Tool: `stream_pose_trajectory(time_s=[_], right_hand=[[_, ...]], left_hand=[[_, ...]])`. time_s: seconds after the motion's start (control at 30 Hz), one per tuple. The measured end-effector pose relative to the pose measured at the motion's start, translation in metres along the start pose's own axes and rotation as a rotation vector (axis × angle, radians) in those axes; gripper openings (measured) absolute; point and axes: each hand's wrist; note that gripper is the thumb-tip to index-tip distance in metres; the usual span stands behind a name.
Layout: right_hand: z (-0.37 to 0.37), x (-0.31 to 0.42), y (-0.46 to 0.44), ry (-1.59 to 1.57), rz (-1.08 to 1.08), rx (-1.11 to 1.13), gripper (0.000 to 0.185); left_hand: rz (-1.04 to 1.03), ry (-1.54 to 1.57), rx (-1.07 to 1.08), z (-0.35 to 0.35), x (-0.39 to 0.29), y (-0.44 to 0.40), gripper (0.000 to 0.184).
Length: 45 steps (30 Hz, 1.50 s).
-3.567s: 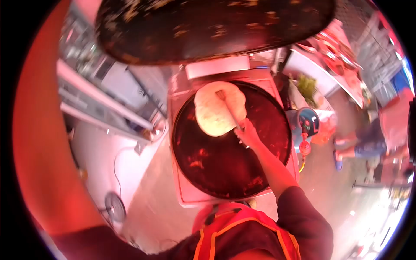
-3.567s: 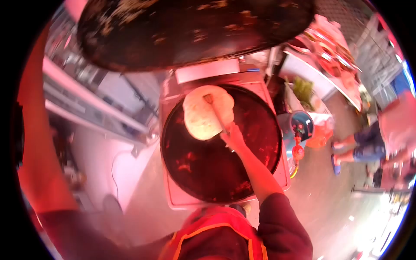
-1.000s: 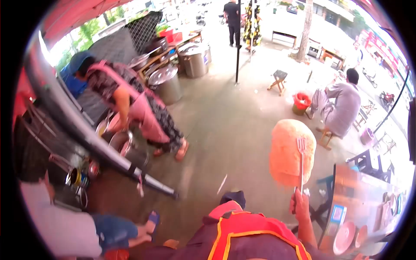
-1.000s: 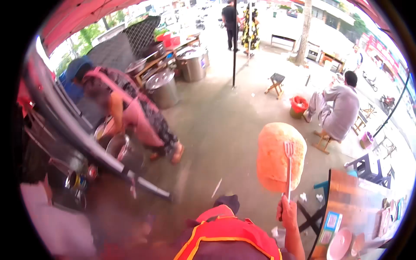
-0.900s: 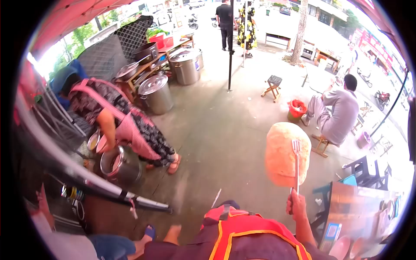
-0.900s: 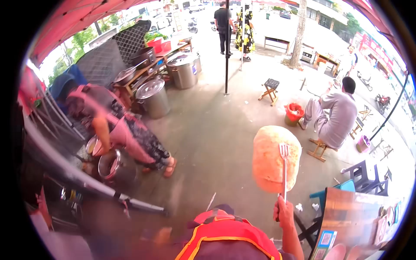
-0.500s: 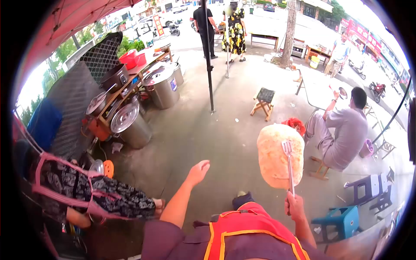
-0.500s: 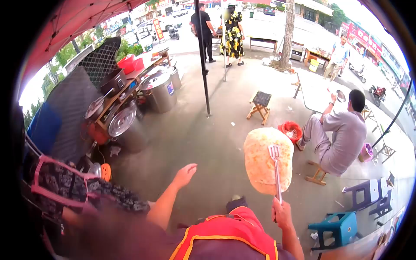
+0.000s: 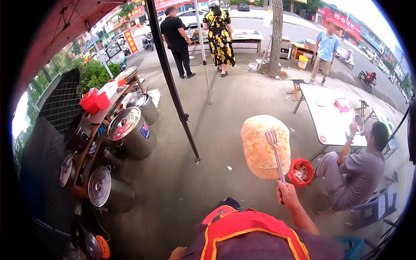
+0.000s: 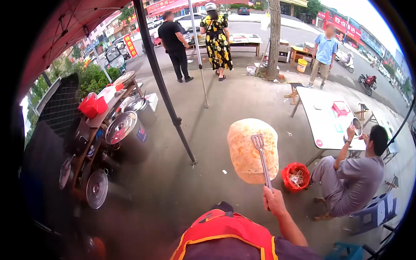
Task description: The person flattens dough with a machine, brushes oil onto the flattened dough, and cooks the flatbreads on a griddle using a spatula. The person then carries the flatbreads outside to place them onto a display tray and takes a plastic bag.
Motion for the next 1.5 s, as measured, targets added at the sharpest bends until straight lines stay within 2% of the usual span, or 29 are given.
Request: stream_pose_trajectory(time_s=[0.07, 0.1, 0.13, 0.17, 0.23, 0.27, 0.33, 0.43, 0.47, 0.53, 0.63, 0.67, 0.7, 0.8, 0.9, 0.97, 1.0, 1.03, 1.07, 1.1, 1.13, 1.17, 1.2, 1.23, 1.33, 1.47, 1.5], right_hand=[[-0.015, 0.047, -0.071, 0.015, -0.010, -0.022, 0.035], [-0.020, 0.066, -0.108, 0.009, -0.034, -0.022, 0.035], [-0.025, 0.086, -0.140, -0.008, -0.050, -0.043, 0.035], [-0.023, 0.095, -0.146, -0.032, -0.065, -0.064, 0.035], [-0.027, 0.123, -0.217, -0.062, -0.075, -0.100, 0.034], [-0.028, 0.138, -0.253, -0.055, -0.070, -0.102, 0.034], [-0.029, 0.167, -0.330, -0.043, -0.073, -0.105, 0.033], [-0.025, 0.213, -0.444, -0.045, -0.083, -0.129, 0.034], [-0.027, 0.233, -0.488, -0.047, -0.075, -0.126, 0.034], [-0.031, 0.269, -0.562, -0.080, -0.097, -0.126, 0.035], [-0.038, 0.328, -0.684, -0.099, -0.103, -0.127, 0.035], [-0.037, 0.345, -0.727, -0.083, -0.096, -0.120, 0.035], [-0.036, 0.361, -0.768, -0.044, -0.073, -0.122, 0.035], [-0.041, 0.416, -0.888, -0.072, -0.083, -0.140, 0.036], [-0.043, 0.442, -0.996, -0.077, -0.060, -0.131, 0.037], [-0.037, 0.505, -1.070, 0.054, -0.073, -0.155, 0.037], [-0.043, 0.543, -1.087, 0.166, -0.140, -0.184, 0.038], [-0.049, 0.571, -1.107, 0.273, -0.217, -0.208, 0.040], [-0.051, 0.586, -1.142, 0.173, -0.172, -0.199, 0.038], [-0.049, 0.593, -1.181, 0.080, -0.132, -0.191, 0.038], [-0.040, 0.602, -1.213, -0.010, -0.092, -0.192, 0.038], [-0.031, 0.615, -1.244, 0.004, -0.110, -0.185, 0.038], [-0.025, 0.630, -1.283, 0.006, -0.111, -0.176, 0.038], [-0.021, 0.646, -1.324, 0.006, -0.114, -0.163, 0.038], [0.006, 0.681, -1.441, 0.028, -0.074, -0.117, 0.038], [0.025, 0.745, -1.583, 0.032, -0.103, -0.044, 0.038], [0.023, 0.766, -1.616, 0.038, -0.091, -0.043, 0.038]], left_hand=[[-0.195, 0.009, -0.038, 0.058, -0.144, -0.070, 0.042], [-0.390, -0.084, -0.078, 0.089, -0.237, -0.113, 0.041], [-0.434, 0.006, -0.099, 0.130, -0.378, -0.054, 0.042], [-0.688, 0.031, -0.111, 0.141, -0.442, -0.067, 0.043], [-1.025, -0.075, -0.159, 0.186, -0.613, -0.081, 0.045], [-1.091, 0.070, -0.068, 0.204, -0.686, -0.082, 0.044], [-1.282, 0.031, -0.125, 0.236, -0.804, -0.129, 0.045], [-1.216, 0.060, -0.197, 0.278, -0.903, -0.198, 0.044], [-1.111, -0.035, -0.231, 0.293, -0.923, -0.231, 0.043], [-0.891, -0.217, -0.246, 0.324, -0.916, -0.307, 0.043], [-0.564, -0.485, -0.175, 0.371, -0.871, -0.408, 0.048], [-0.431, -0.451, -0.124, 0.387, -0.866, -0.419, 0.052], [-0.507, -0.538, -0.102, 0.394, -0.827, -0.480, 0.050], [-0.195, -0.320, -0.052, 0.436, -0.859, -0.501, 0.044], [-0.116, 0.058, -0.161, 0.478, -0.957, -0.541, 0.043], [-0.207, 0.325, -0.218, 0.498, -1.069, -0.580, 0.042], [-0.250, 0.236, -0.198, 0.508, -1.149, -0.606, 0.042], [-0.217, -0.141, -0.091, 0.529, -1.243, -0.647, 0.042], [-0.332, -0.199, -0.145, 0.539, -1.339, -0.661, 0.043], [-0.605, -0.032, -0.154, 0.557, -1.433, -0.626, 0.047], [-0.875, 0.022, -0.205, 0.560, -1.506, -0.664, 0.054], [-0.949, 0.199, -0.023, 0.583, -1.591, -0.630, 0.065], [-1.030, 0.318, 0.039, 0.604, -1.662, -0.605, 0.075], [-1.138, 0.422, 0.105, 0.637, -1.723, -0.553, 0.073], [-1.303, 0.685, 0.267, 0.670, -1.785, -0.578, 0.060], [-1.515, 1.000, 0.458, 0.748, -1.859, -0.604, 0.047], [-1.341, 0.607, -0.049, 0.746, -1.874, -0.632, 0.049]])
Point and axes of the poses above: each hand's wrist, its own y-axis away from the middle knuckle, its own z-axis out of the back of the hand, x = y × z, and after that the axes turned 7 degrees about -z, right-handed
